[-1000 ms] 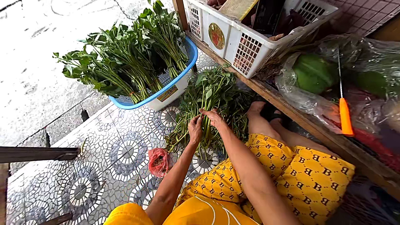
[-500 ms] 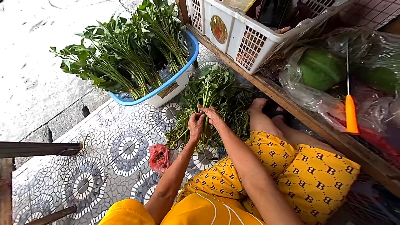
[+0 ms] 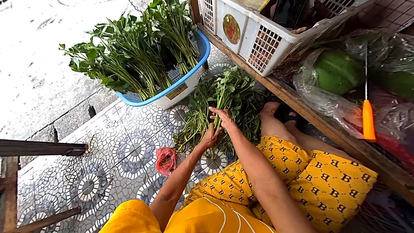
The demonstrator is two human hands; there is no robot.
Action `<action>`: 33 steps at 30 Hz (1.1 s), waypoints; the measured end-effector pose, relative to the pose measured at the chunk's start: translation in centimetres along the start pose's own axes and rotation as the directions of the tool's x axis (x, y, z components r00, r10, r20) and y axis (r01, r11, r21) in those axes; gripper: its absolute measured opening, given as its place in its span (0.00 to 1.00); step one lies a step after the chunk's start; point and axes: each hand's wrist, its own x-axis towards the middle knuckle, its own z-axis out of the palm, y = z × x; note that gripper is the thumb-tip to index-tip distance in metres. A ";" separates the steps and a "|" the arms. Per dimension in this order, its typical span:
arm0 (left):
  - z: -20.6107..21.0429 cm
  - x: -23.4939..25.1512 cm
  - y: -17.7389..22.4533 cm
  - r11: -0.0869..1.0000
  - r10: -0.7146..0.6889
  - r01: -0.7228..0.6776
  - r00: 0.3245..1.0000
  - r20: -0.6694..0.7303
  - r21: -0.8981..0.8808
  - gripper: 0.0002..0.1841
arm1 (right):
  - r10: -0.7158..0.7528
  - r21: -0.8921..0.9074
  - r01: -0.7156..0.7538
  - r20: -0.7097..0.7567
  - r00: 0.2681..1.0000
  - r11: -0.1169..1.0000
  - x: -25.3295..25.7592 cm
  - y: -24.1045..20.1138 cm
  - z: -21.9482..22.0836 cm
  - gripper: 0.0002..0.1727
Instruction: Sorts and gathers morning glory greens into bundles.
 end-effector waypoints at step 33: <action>-2.4 0.8 4.0 0.970 -0.132 0.026 0.891 -0.434 -0.243 0.14 | -0.049 -0.063 0.056 0.110 0.993 0.996 -0.4 0.2 -0.2 0.26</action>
